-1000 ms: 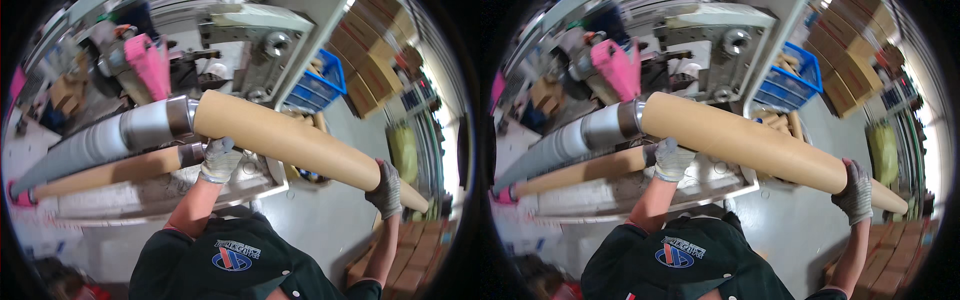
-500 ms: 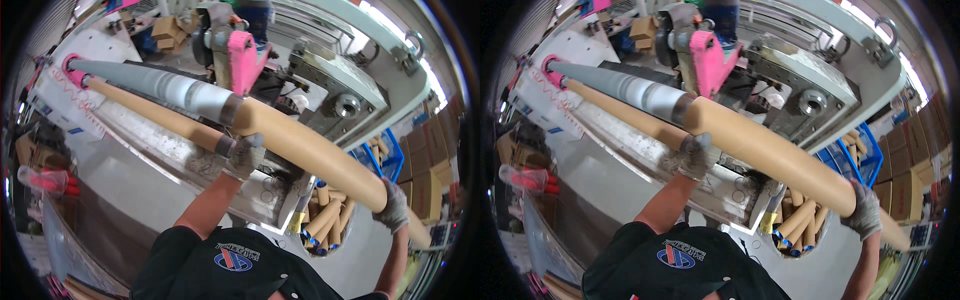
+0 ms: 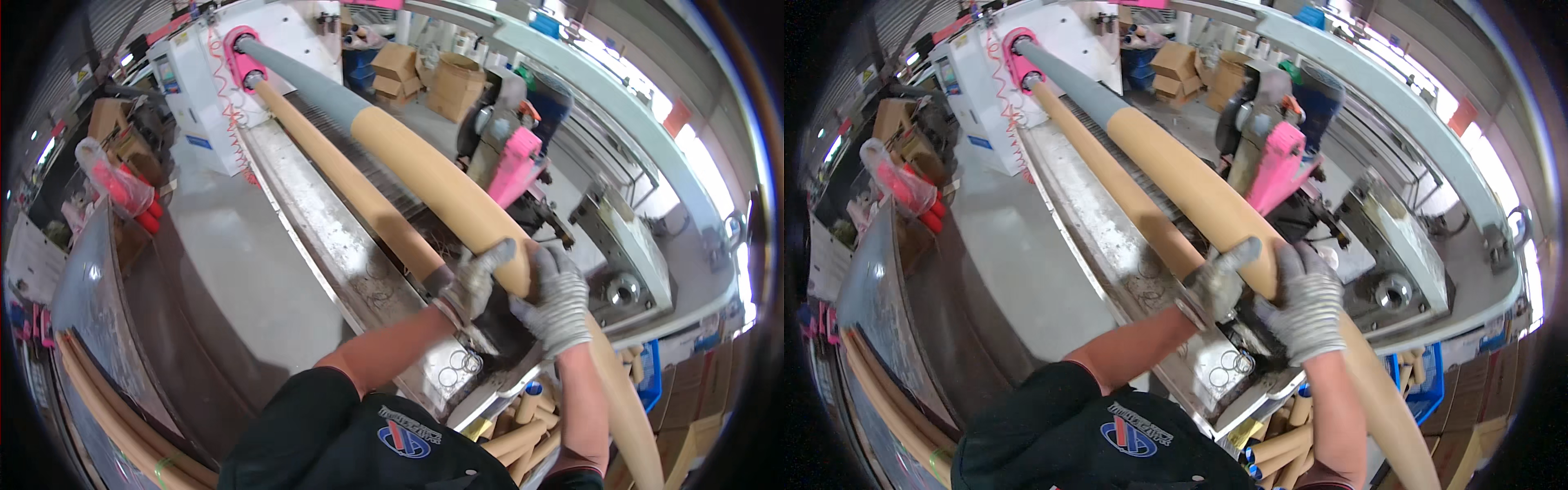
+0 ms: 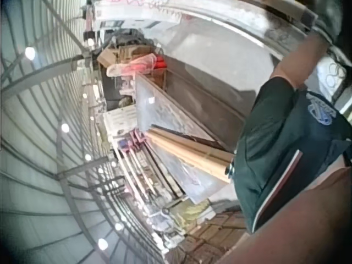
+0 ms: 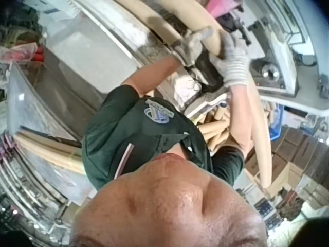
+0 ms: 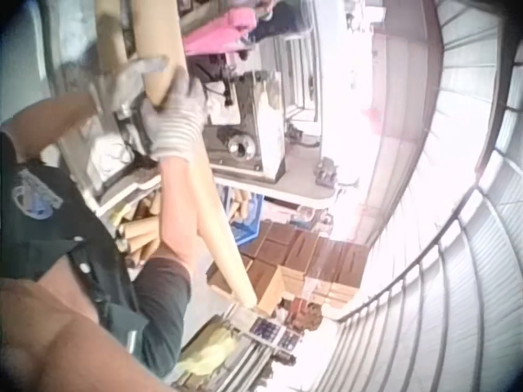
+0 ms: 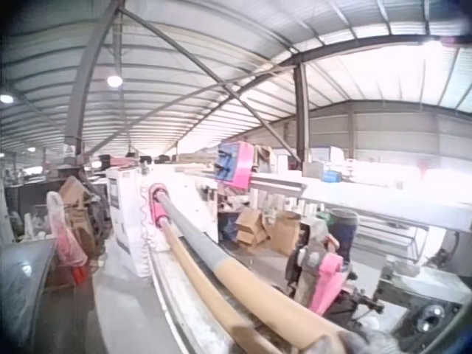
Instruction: The person is loading cardboard tubes onto an industrial machine, wrapping them in plastic film, and then placing the finished rolls into a large collection bin.
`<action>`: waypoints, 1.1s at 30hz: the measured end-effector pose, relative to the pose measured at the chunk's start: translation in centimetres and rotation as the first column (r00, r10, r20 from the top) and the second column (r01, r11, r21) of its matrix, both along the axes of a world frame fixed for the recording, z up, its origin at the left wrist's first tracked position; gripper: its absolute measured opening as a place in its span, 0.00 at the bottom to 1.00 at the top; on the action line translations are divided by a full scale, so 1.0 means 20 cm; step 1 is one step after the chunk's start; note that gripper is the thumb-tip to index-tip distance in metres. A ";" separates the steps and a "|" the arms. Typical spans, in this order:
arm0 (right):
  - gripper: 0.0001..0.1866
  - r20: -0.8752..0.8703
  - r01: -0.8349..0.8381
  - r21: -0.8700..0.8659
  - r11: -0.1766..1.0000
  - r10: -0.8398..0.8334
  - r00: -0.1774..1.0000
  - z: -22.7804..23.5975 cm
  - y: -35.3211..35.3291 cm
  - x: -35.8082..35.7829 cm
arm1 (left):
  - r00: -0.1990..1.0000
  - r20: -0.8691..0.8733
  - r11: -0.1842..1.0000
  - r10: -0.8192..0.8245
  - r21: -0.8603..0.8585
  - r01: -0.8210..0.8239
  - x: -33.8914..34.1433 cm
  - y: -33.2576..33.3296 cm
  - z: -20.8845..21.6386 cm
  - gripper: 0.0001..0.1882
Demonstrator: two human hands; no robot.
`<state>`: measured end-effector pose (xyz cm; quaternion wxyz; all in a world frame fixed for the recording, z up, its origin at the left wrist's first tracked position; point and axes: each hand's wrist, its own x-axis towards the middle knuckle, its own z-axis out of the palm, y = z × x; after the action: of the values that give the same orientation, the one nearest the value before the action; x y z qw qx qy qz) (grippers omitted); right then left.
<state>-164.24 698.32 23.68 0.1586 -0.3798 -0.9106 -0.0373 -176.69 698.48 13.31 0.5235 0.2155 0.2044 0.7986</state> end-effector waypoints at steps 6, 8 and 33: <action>0.45 0.099 -0.085 0.189 0.978 0.067 0.993 -0.09 0.01 -0.37 | 0.889 -0.278 0.834 0.365 -0.327 -0.445 -1.38 0.28 0.03 0.17; 0.50 0.198 0.159 0.103 0.982 -0.176 0.964 -0.10 0.09 -0.41 | 0.808 -0.330 0.730 0.487 -0.355 -0.585 -1.74 0.37 0.07 0.17; 0.28 0.204 0.011 0.206 0.978 -0.054 0.978 -0.17 0.88 -3.67 | 0.820 -0.225 0.786 0.527 -0.238 -0.570 -4.11 1.08 0.02 0.40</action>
<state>-237.61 715.90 20.19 0.0998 -0.3704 -0.9072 -0.1725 -258.84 720.10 13.72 0.2778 0.1244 0.4126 0.8585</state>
